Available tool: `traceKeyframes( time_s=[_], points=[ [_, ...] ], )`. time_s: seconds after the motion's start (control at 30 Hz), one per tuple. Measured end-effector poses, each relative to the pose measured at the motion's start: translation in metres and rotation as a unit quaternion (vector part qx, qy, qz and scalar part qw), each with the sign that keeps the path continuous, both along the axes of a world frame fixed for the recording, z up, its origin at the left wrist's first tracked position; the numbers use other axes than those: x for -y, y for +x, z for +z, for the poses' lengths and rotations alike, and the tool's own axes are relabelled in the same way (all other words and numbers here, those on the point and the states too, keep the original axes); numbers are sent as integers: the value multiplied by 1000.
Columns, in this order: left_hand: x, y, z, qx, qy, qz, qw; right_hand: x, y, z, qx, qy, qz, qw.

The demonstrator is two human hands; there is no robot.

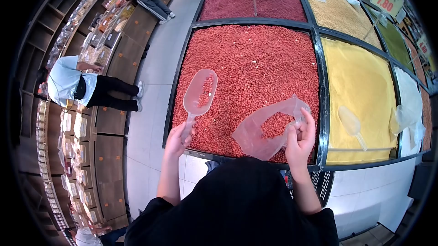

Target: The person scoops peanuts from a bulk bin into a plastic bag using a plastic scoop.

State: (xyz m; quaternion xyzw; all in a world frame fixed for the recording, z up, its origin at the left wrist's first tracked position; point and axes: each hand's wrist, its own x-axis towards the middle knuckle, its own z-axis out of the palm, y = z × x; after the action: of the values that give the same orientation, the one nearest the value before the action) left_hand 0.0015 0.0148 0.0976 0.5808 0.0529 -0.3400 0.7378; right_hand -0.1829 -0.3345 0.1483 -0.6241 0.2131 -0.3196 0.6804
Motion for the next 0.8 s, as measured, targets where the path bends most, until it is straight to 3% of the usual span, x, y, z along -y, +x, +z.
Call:
traceKeyframes(
  time_s=[0.27, 0.57, 0.7, 0.8],
  points=[
    [-46, -12, 88, 62, 24, -173, 983, -1, 2, -1, 7, -18, 4, 1000],
    [-20, -30, 128, 52, -60, -327, 942, -7, 1, -1, 15, -22, 0, 1000],
    [28, -36, 127, 33, 19, -370, 928, -9, -2, 0, 16, -33, -5, 999],
    [63, -36, 126, 84, 116, -436, 888, -11, -5, 5, 10, -37, -19, 999]
  ],
)
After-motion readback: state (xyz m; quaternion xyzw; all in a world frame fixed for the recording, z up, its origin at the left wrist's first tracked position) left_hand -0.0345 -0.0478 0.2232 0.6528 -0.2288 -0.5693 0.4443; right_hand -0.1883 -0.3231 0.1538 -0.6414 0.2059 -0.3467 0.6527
